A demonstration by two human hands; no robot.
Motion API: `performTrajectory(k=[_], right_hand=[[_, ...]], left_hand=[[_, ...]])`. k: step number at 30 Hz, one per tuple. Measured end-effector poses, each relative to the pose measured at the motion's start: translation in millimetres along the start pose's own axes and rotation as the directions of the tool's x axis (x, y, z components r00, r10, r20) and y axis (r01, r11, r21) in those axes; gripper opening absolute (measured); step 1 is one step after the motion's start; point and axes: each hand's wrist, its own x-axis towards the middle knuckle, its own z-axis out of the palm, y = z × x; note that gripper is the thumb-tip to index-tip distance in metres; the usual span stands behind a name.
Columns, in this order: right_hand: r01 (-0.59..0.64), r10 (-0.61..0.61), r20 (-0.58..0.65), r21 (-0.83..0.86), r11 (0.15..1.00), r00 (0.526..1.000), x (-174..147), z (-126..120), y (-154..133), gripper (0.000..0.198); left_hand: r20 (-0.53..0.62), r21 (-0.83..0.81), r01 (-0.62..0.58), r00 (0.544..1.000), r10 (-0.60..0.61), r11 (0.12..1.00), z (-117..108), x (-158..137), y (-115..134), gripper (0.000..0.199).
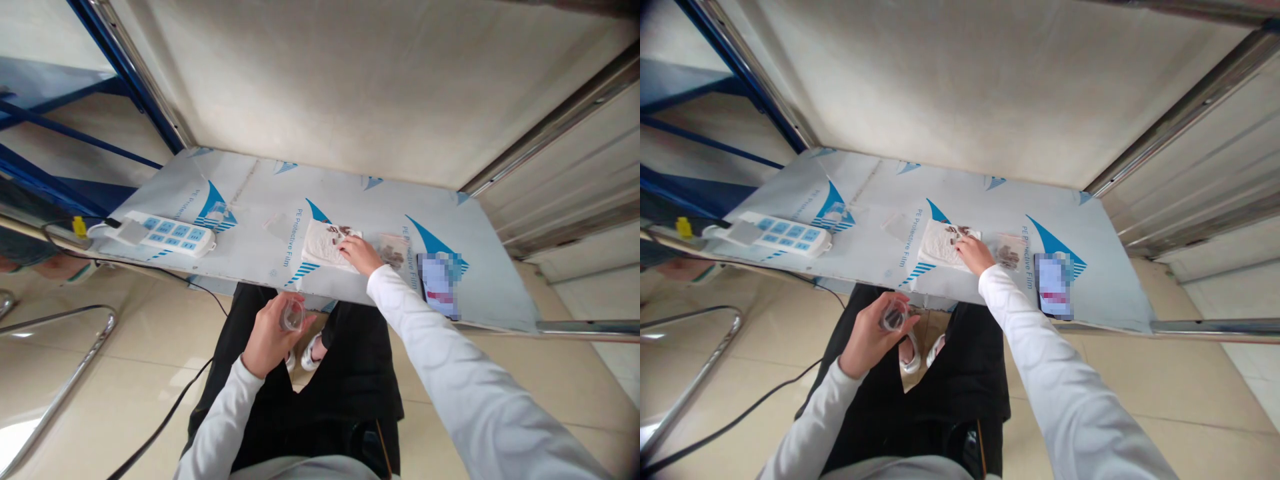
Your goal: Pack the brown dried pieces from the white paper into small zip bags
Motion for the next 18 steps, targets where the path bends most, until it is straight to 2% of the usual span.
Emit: performTrajectory(k=[5, 11, 18], right_hand=[[0.024, -0.024, 0.002, -0.019, 1.000, 1.000, 5.3, -4.7, 5.8, 0.011], [-0.086, 0.078, -0.126, -0.059, 0.995, 0.989, 27.1, -14.1, 25.3, 0.012], [-0.104, 0.099, -0.052, -0.105, 0.989, 0.994, 42.9, -5.0, 30.2, 0.014]], left_hand=[[0.011, -0.041, 0.032, 0.999, -0.032, 0.999, -3.7, 1.2, -5.1, 0.025], [0.002, -0.079, 0.045, 0.999, -0.045, 0.996, -6.4, -0.9, -8.0, 0.024], [-0.017, -0.073, 0.054, 0.998, -0.056, 0.996, -9.6, -1.2, -8.7, 0.024]])
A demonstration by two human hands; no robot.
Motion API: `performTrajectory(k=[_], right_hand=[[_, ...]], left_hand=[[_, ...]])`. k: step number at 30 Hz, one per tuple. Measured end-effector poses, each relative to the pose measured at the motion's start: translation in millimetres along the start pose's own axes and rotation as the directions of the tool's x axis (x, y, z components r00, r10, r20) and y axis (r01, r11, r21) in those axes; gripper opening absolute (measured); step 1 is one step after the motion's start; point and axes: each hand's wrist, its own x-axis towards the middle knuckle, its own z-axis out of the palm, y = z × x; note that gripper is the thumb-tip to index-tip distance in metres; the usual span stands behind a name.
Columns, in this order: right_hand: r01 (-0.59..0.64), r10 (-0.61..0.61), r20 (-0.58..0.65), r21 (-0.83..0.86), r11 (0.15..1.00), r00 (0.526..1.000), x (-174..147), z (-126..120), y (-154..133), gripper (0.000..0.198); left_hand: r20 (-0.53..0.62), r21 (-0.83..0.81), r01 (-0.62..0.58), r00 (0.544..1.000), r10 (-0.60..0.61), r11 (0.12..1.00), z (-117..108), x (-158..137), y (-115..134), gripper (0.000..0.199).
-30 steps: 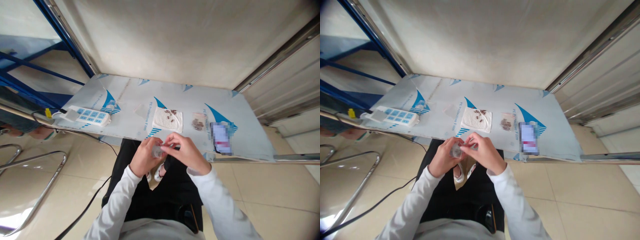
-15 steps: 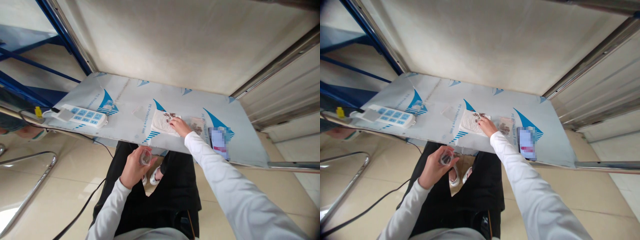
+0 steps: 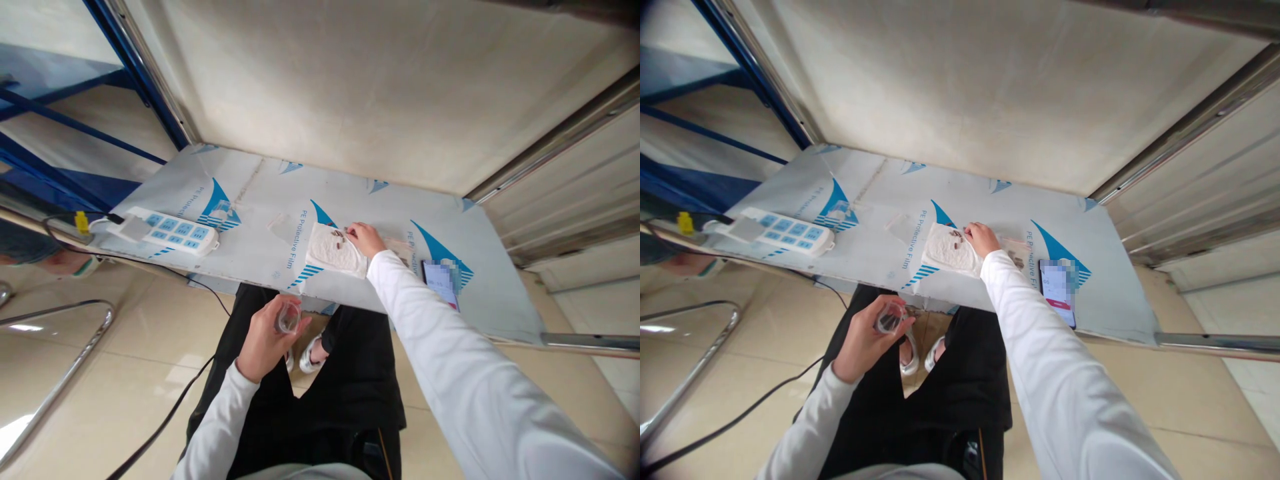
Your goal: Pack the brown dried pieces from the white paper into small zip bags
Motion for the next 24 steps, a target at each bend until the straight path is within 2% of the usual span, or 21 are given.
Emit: performTrajectory(k=[6, 15, 24], right_hand=[[-0.057, 0.058, 0.015, -0.041, 0.998, 0.998, 7.5, -1.8, -2.3, 0.013], [-0.119, 0.120, 0.062, -0.011, 0.993, 0.991, 20.6, 0.4, 10.8, 0.014], [-0.059, 0.058, 0.078, 0.006, 0.998, 0.995, 20.5, -13.3, 0.4, 0.011]], left_hand=[[0.011, 0.002, 0.011, 1.000, -0.011, 1.000, 1.2, -0.8, -4.7, 0.025], [-0.002, 0.019, 0.006, 1.000, -0.006, 1.000, -0.9, -1.2, -8.4, 0.024], [-0.019, 0.006, 0.002, 1.000, -0.002, 1.000, -4.4, 0.7, -8.0, 0.022]])
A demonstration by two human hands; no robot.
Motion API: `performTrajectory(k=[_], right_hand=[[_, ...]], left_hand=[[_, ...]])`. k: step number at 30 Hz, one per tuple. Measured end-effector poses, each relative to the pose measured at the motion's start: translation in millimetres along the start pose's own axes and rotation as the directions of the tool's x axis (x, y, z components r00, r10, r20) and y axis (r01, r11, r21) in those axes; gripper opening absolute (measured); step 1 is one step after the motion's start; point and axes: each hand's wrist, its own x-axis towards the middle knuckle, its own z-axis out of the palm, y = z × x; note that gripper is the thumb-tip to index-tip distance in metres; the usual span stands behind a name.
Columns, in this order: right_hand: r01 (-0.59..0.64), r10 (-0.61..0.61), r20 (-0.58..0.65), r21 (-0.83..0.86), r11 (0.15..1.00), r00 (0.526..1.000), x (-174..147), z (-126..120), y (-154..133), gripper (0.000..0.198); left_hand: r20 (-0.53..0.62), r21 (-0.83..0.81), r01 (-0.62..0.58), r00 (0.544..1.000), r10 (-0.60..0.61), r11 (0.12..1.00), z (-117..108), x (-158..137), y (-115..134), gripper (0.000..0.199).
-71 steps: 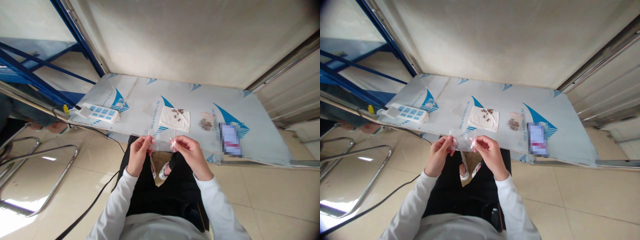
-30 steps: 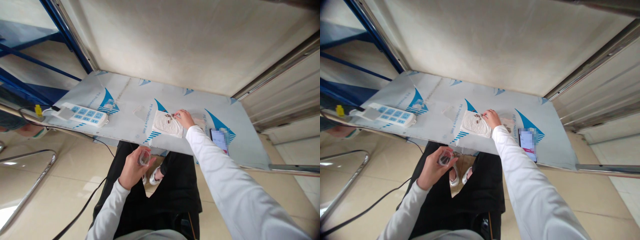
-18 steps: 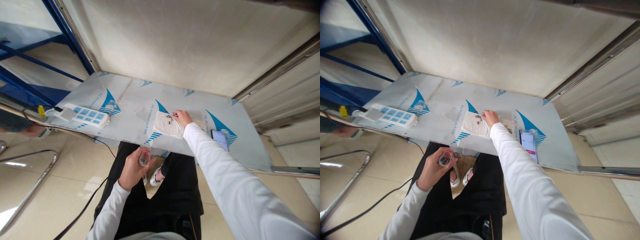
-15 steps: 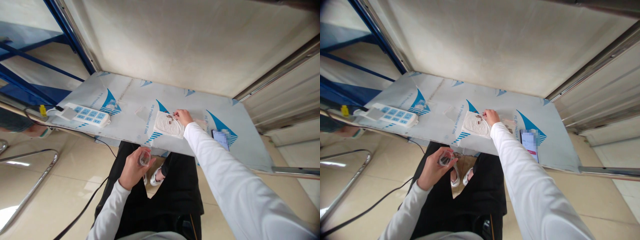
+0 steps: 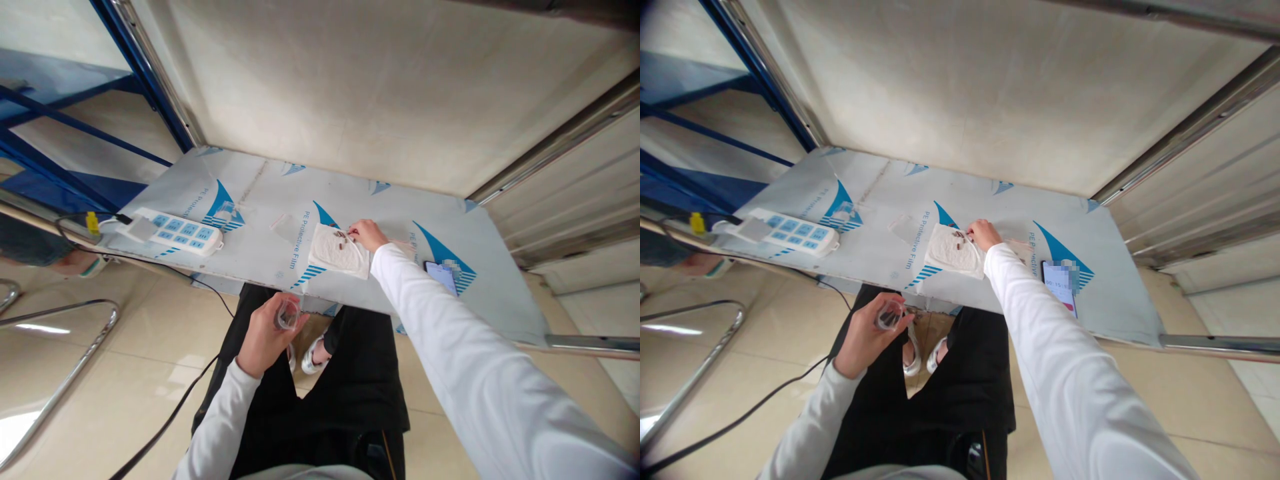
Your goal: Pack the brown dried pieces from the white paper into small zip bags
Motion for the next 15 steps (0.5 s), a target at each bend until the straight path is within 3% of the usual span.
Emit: performTrajectory(k=[5, 8, 12, 15], right_hand=[[0.055, -0.041, -0.127, 0.108, 0.993, 0.991, -28.0, -27.6, -39.7, 0.015], [0.261, -0.165, -0.301, 0.313, 0.913, 0.939, -80.4, -55.9, -87.0, 0.016], [0.470, -0.444, -0.154, 0.263, 0.843, 0.882, -149.9, -87.4, -141.8, 0.012], [0.518, -0.522, 0.050, 0.071, 0.852, 0.852, -170.1, -98.5, -161.6, 0.019]], left_hand=[[-0.033, -0.008, -0.042, 0.999, 0.041, 0.999, 2.8, 13.6, 11.9, 0.024], [-0.061, -0.038, -0.104, 0.993, 0.102, 0.994, 7.8, 26.8, 24.1, 0.028], [-0.103, -0.071, -0.179, 0.980, 0.172, 0.981, 16.3, 37.6, 40.8, 0.027], [-0.073, -0.082, -0.213, 0.976, 0.207, 0.974, 23.1, 38.1, 50.8, 0.029]])
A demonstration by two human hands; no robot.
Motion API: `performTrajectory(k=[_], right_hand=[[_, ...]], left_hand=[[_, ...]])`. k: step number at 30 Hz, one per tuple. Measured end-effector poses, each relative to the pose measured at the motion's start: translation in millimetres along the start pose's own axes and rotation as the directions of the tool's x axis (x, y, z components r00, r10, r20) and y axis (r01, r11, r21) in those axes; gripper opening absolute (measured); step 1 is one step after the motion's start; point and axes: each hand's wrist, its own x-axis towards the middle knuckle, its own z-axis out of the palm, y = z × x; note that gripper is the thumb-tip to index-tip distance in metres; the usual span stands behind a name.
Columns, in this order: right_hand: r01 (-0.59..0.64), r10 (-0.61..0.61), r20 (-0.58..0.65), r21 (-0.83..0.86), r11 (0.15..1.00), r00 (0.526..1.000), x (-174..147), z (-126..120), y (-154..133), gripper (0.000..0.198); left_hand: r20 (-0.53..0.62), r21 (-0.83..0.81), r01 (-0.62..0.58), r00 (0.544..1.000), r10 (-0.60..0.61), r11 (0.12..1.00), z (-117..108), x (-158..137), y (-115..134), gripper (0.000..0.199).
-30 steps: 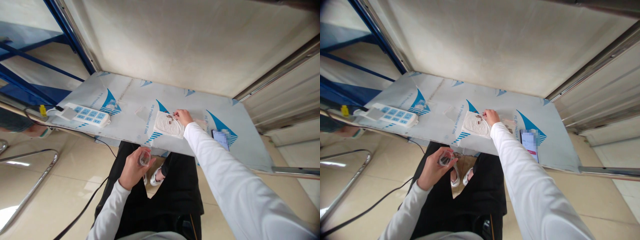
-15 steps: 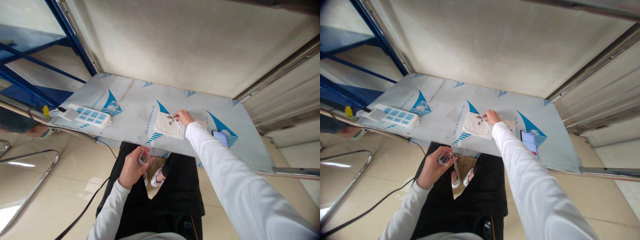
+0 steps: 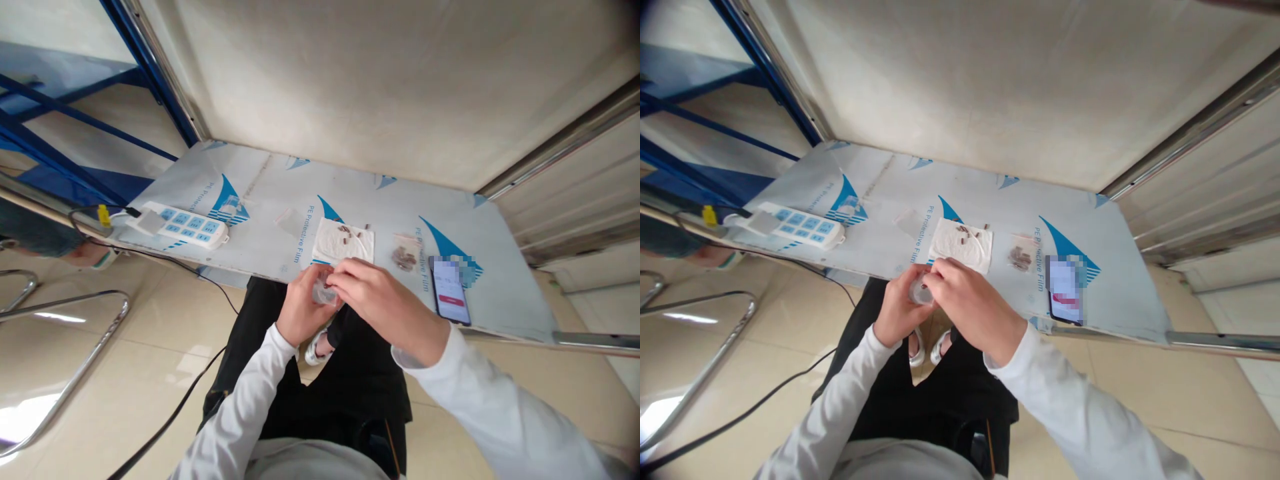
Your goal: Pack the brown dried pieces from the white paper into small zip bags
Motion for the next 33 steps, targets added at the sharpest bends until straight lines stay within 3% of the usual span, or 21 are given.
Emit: performTrajectory(k=[4, 7, 12, 16, 23, 29, 33], right_hand=[[0.041, -0.019, 0.116, -0.194, 0.980, 0.993, 2.7, -4.6, -5.2, 0.020], [0.035, -0.030, 0.075, -0.061, 0.998, 0.997, 3.4, -0.5, -2.9, 0.017], [-0.156, 0.185, -0.144, 0.192, 0.969, 0.972, 0.9, 16.2, -3.7, 0.008], [-0.195, 0.243, -0.187, 0.244, 0.950, 0.952, -2.5, 27.5, -6.0, 0.006], [-0.103, 0.168, -0.219, 0.282, 0.954, 0.961, -9.6, 37.8, 1.1, 0.016], [-0.125, 0.200, -0.212, 0.322, 0.939, 0.957, -11.1, 36.4, 2.5, 0.009], [-0.049, 0.137, -0.235, 0.347, 0.937, 0.962, -12.7, 35.9, 2.4, 0.019]], left_hand=[[0.008, 0.016, 0.004, 1.000, -0.004, 1.000, 7.7, -1.8, 8.8, 0.021], [-0.009, -0.018, 0.019, 1.000, -0.019, 1.000, 8.6, -3.0, 12.3, 0.024], [-0.045, -0.059, 0.041, 0.998, -0.043, 0.997, 3.6, -5.3, 10.8, 0.025], [-0.051, -0.072, 0.038, 0.998, -0.042, 0.997, 1.4, -7.4, 8.4, 0.023], [-0.049, -0.121, 0.043, 0.998, -0.049, 0.992, 3.2, -10.1, 4.2, 0.027], [-0.036, -0.091, 0.055, 0.998, -0.059, 0.994, 5.2, -10.9, 2.9, 0.024], [-0.061, -0.095, 0.036, 0.997, -0.042, 0.995, 5.2, -9.9, 1.9, 0.024]])
